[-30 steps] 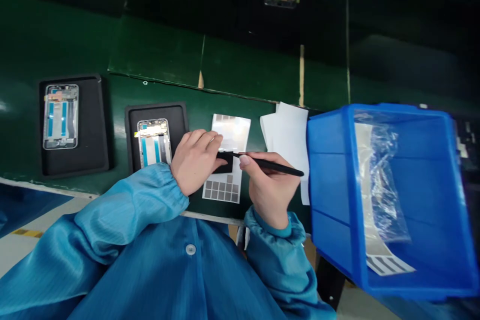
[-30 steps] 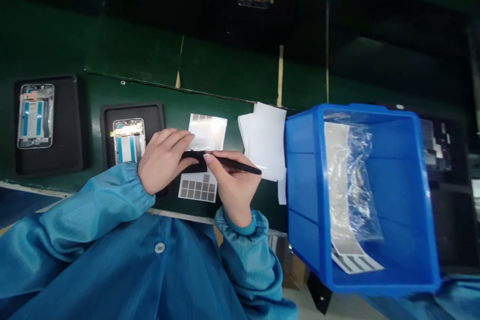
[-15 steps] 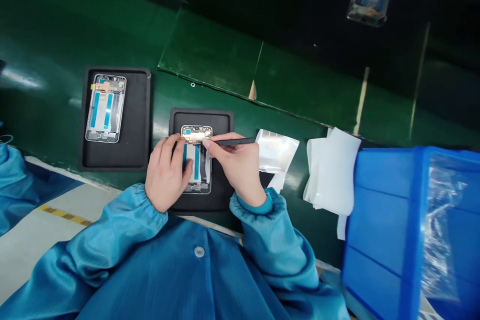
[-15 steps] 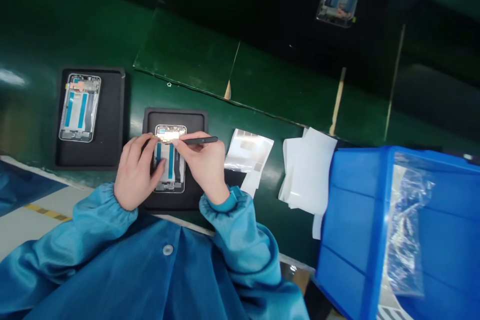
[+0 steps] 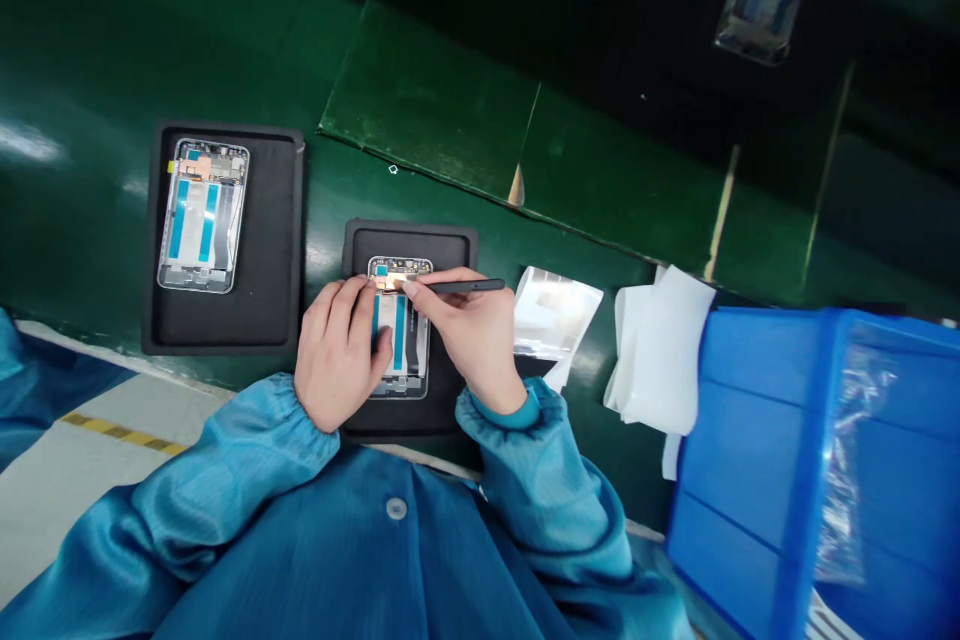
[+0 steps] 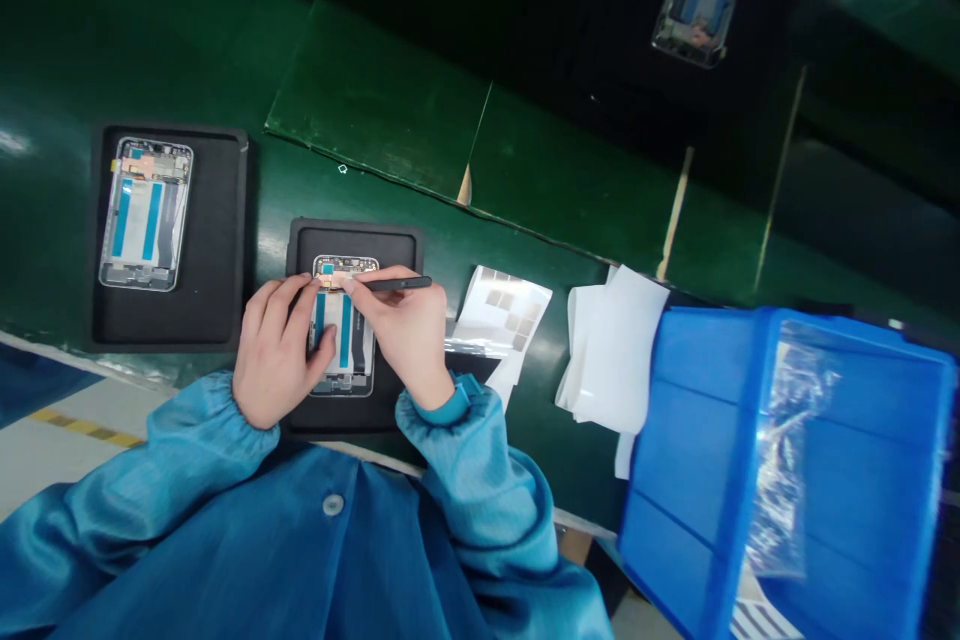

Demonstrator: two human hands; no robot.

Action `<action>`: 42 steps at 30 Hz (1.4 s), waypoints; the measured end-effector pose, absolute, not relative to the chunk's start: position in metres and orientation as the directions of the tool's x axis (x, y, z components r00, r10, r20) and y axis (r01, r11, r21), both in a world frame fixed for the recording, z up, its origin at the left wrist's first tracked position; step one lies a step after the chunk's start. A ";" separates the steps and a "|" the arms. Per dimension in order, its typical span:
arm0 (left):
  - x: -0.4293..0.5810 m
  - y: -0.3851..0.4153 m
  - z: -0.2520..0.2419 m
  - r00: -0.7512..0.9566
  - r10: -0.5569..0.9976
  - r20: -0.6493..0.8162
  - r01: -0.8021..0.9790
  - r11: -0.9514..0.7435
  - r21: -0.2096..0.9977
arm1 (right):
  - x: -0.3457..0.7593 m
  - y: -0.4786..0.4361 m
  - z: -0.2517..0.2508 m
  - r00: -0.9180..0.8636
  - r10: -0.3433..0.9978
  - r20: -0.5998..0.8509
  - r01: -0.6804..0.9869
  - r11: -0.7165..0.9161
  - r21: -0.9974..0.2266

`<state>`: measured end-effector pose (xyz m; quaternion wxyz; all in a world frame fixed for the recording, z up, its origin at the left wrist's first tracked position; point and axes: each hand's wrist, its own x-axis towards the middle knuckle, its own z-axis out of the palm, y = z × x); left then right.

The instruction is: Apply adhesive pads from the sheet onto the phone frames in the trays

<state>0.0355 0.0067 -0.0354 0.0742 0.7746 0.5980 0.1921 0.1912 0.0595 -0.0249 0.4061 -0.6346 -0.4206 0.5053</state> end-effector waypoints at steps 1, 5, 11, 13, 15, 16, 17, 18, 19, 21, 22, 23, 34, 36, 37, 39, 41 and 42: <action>0.036 0.007 -0.035 0.211 0.954 0.213 0.898 -0.275 0.342 | 0.191 0.060 -0.025 0.135 0.943 -0.303 0.125 -0.320 -0.939; 0.036 0.007 -0.035 0.215 0.951 0.224 0.899 -0.282 0.335 | 0.191 0.060 -0.025 0.141 0.944 -0.298 0.141 -0.317 -0.938; 0.036 0.007 -0.035 0.216 0.949 0.230 0.899 -0.285 0.332 | 0.191 0.059 -0.026 0.137 0.946 -0.294 0.150 -0.313 -0.938; 0.036 0.007 -0.035 0.217 0.948 0.231 0.901 -0.286 0.327 | 0.191 0.059 -0.026 0.139 0.946 -0.293 0.156 -0.313 -0.937; 0.036 0.007 -0.034 0.220 0.947 0.233 0.903 -0.288 0.319 | 0.191 0.059 -0.026 0.144 0.948 -0.284 0.167 -0.306 -0.937; 0.036 0.007 -0.034 0.226 0.947 0.230 0.906 -0.291 0.309 | 0.191 0.059 -0.026 0.147 0.950 -0.276 0.171 -0.299 -0.939; 0.036 0.007 -0.034 0.235 0.946 0.224 0.910 -0.295 0.292 | 0.191 0.059 -0.026 0.149 0.952 -0.267 0.176 -0.291 -0.941; 0.036 0.007 -0.033 0.248 0.945 0.215 0.915 -0.301 0.268 | 0.190 0.059 -0.025 0.150 0.954 -0.259 0.180 -0.284 -0.942; 0.036 0.007 -0.032 0.262 0.944 0.200 0.922 -0.306 0.238 | 0.190 0.058 -0.025 0.148 0.956 -0.254 0.182 -0.279 -0.943; 0.036 0.006 -0.031 0.291 0.942 0.165 0.933 -0.318 0.171 | 0.191 0.056 -0.023 0.145 0.958 -0.248 0.192 -0.273 -0.943; 0.036 0.005 -0.030 0.303 0.941 0.148 0.936 -0.324 0.140 | 0.192 0.054 -0.022 0.153 0.958 -0.242 0.199 -0.270 -0.942; 0.037 0.005 -0.029 0.315 0.940 0.133 0.937 -0.330 0.113 | 0.193 0.052 -0.020 0.170 0.958 -0.230 0.206 -0.263 -0.942; 0.036 -0.003 -0.008 0.331 0.939 0.093 0.938 -0.338 0.076 | 0.225 0.005 0.016 0.370 0.927 -0.067 0.218 -0.157 -0.963; 0.030 -0.019 -0.002 0.233 0.963 0.137 0.955 -0.253 0.155 | 0.234 -0.012 0.012 0.381 0.919 -0.096 0.180 -0.175 -0.968; 0.027 -0.028 -0.002 0.180 0.974 0.136 0.964 -0.203 0.174 | 0.239 -0.021 0.008 0.385 0.916 -0.115 0.156 -0.188 -0.970; 0.023 -0.045 -0.005 0.097 0.993 0.067 0.981 -0.106 0.161 | 0.248 -0.037 -0.003 0.381 0.912 -0.154 0.117 -0.213 -0.970; 0.023 -0.056 -0.012 0.034 0.999 -0.036 0.993 -0.030 0.110 | 0.253 -0.049 -0.013 0.363 0.912 -0.193 0.081 -0.237 -0.968; 0.023 -0.059 -0.016 0.009 0.997 -0.077 0.996 -0.002 0.087 | 0.255 -0.053 -0.018 0.350 0.913 -0.211 0.064 -0.248 -0.967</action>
